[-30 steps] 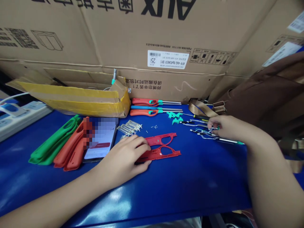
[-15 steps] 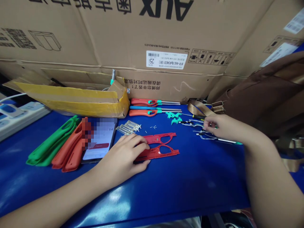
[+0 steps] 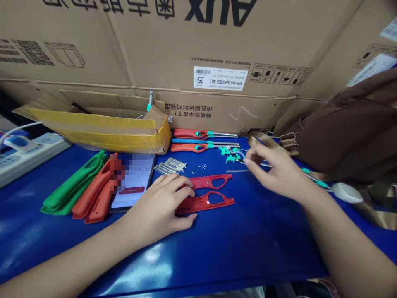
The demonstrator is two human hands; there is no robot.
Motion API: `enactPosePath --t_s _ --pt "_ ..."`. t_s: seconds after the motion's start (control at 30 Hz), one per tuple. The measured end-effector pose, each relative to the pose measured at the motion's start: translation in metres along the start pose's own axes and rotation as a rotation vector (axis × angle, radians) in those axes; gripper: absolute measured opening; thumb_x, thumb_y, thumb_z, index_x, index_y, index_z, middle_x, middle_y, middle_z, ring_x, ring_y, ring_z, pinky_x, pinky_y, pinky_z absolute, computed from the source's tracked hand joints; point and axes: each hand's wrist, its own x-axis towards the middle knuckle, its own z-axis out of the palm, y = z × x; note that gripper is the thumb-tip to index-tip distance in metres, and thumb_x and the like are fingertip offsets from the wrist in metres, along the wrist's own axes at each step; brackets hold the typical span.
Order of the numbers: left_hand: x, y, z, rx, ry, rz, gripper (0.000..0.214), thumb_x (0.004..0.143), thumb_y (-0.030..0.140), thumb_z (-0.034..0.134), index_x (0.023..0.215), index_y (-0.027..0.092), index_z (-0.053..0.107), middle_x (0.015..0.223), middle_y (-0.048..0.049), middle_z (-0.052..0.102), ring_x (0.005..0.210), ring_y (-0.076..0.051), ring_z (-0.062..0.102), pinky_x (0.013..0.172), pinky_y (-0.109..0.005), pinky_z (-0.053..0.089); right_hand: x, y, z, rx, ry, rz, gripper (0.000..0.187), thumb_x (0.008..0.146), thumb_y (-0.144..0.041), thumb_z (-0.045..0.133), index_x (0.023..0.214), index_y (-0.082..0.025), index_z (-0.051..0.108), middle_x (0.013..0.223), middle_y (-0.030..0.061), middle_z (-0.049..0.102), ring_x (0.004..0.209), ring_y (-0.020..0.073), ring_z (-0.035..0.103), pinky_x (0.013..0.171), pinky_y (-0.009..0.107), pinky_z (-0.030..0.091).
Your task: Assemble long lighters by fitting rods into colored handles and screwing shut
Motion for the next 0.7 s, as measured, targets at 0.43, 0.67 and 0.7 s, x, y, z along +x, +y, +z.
enactPosePath --t_s 0.43,0.67,0.7 --pt "-0.002 -0.001 0.000 -0.016 -0.044 0.000 0.017 0.095 0.033 0.069 0.108 0.022 0.067 0.114 -0.0054 0.065 0.107 -0.027 0.057 0.093 -0.044 0.045 -0.006 -0.019 0.041 0.025 -0.282 -0.139 0.012 0.094 -0.022 0.060 0.105 -0.023 0.062 0.103 0.0037 0.070 0.094 0.0205 0.065 0.084 0.035 0.046" --pt "-0.003 -0.003 -0.005 0.026 -0.074 -0.009 0.018 0.095 0.035 0.069 0.108 0.022 0.068 0.112 -0.0056 0.066 0.104 -0.027 0.059 0.088 -0.044 0.046 -0.006 -0.002 0.012 -0.153 -0.407 -0.131 0.011 0.087 -0.022 0.063 0.097 -0.024 0.065 0.105 0.0066 0.065 0.097 0.0266 0.059 0.092 0.047 0.042" --pt "-0.002 -0.003 -0.005 0.025 -0.078 -0.017 0.018 0.095 0.035 0.069 0.108 0.022 0.068 0.112 -0.0056 0.066 0.104 -0.027 0.060 0.088 -0.044 0.046 -0.006 0.000 0.012 -0.155 -0.430 -0.124 0.009 0.088 -0.023 0.063 0.096 -0.023 0.065 0.105 0.0066 0.065 0.097 0.0265 0.059 0.092 0.047 0.042"
